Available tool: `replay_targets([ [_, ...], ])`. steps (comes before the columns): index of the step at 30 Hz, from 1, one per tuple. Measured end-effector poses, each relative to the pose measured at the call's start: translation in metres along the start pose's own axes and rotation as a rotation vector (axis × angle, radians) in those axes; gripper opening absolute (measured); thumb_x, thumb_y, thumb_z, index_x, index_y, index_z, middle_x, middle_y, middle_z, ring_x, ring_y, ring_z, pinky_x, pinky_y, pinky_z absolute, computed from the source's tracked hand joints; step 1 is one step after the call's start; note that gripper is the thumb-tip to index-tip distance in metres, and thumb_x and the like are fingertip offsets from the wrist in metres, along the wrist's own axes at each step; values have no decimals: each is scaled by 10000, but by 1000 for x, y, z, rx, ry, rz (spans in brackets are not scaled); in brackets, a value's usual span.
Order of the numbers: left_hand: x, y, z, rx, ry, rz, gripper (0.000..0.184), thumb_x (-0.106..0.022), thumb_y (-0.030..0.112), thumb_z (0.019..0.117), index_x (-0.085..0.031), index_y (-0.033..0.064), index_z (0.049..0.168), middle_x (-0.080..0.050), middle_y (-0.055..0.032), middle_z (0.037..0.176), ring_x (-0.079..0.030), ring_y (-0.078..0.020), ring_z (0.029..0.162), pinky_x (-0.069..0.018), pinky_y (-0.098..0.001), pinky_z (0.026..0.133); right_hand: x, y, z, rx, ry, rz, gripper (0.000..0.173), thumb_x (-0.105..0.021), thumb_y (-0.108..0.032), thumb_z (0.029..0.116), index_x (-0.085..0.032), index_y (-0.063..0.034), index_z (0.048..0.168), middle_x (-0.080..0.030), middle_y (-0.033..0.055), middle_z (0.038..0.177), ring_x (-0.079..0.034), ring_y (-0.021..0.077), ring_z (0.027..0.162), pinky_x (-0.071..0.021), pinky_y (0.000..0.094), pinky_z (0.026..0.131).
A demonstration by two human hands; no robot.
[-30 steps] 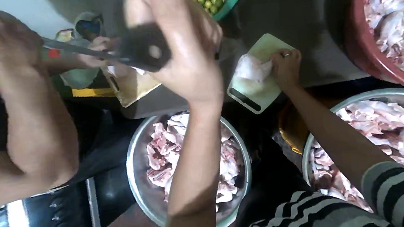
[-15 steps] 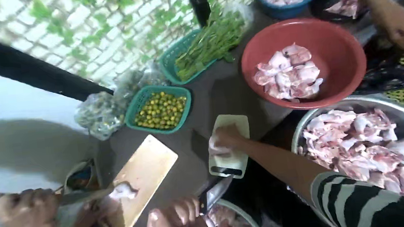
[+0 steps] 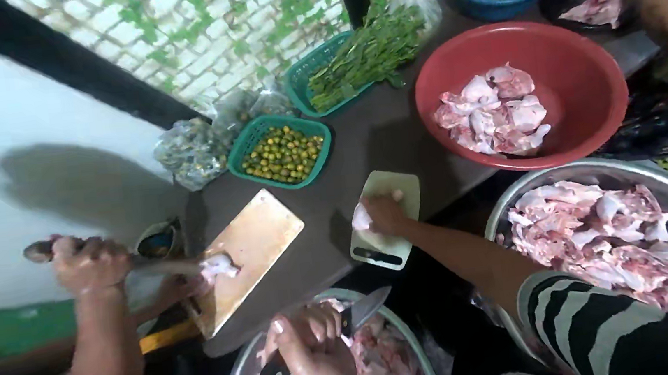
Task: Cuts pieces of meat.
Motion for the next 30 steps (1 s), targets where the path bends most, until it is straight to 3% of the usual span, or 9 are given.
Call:
replay_targets([
  [6, 14, 8, -5, -25, 62, -8, 429, -402, 185, 1073, -501, 229, 657, -415, 114, 467, -423, -15, 389, -405, -184, 412, 3, -4, -17, 92, 154, -6, 696, -750, -298, 914, -478, -28, 1495, -621, 268, 1339, -586, 453, 1256, -424, 650, 1075],
  [9, 24, -1, -4, 21, 123, 41, 355, -447, 165, 1053, -497, 222, 706, -425, 109, 483, -420, -14, 401, -412, -187, 427, 38, -37, -64, 293, 406, 61, 642, -799, -217, 846, -573, 30, 1393, -633, 260, 1329, -611, 446, 1221, -445, 650, 1047],
  [12, 20, -18, -4, 125, 38, 162, 102, -541, 203, 1044, -622, 151, 1010, -636, 50, 715, -462, -2, 450, -422, -162, 424, 74, -69, -125, 448, 623, 206, 651, -846, -157, 770, -582, 55, 1326, -654, 268, 1226, -644, 433, 1120, -516, 604, 965],
  [14, 11, -28, -4, 202, -75, 247, 301, -613, 211, 1015, -587, 118, 1300, -699, 11, 971, -478, -3, 498, -417, -163, 438, 87, -84, -158, 531, 711, 269, 649, -838, -138, 757, -568, 46, 1317, -654, 250, 1191, -658, 375, 1061, -562, 524, 895],
  [16, -1, -31, -5, 265, -184, 326, 485, -685, 213, 972, -529, 129, 1423, -684, -5, 1088, -520, -26, 576, -444, -190, 486, 93, -98, -181, 602, 756, 306, 628, -818, -147, 776, -548, 23, 1317, -654, 221, 1176, -661, 303, 1034, -573, 443, 866],
  [19, -14, -22, -9, 277, -271, 353, 362, -740, 181, 939, -646, 104, 1280, -664, 17, 872, -530, -21, 578, -473, -193, 518, 98, -113, -202, 660, 759, 381, 636, -811, -177, 804, -505, -21, 1339, -635, 170, 1183, -637, 180, 1023, -549, 304, 853],
  [21, -16, -12, -9, 233, -289, 348, 249, -715, 169, 960, -677, 95, 1195, -652, 31, 788, -518, -14, 546, -463, -185, 507, 99, -118, -206, 649, 641, 485, 712, -813, -184, 828, -450, -25, 1420, -606, 138, 1256, -609, 112, 1102, -519, 262, 938],
  [26, -14, 3, -8, 207, -355, 289, 216, -656, 162, 1007, -670, 105, 1214, -646, 14, 767, -511, -27, 518, -456, -182, 480, 97, -124, -204, 634, 405, 699, 838, -816, -239, 863, -342, -84, 1537, -598, 53, 1303, -626, 71, 1114, -551, 258, 943],
  [30, -13, 8, -12, 214, -375, 182, 226, -603, 181, 1040, -655, 102, 1245, -587, 14, 675, -474, -28, 474, -433, -178, 448, 100, -133, -204, 603, 257, 787, 662, -674, -237, 984, -371, -129, 1562, -613, 16, 1323, -643, 69, 1096, -564, 259, 932],
])
Point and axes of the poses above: each hand's wrist, its own z-axis towards the middle knuckle, its own x-axis out of the back of the hand, y = z × x, the point moved 10 cm from there along z, towards the middle knuckle
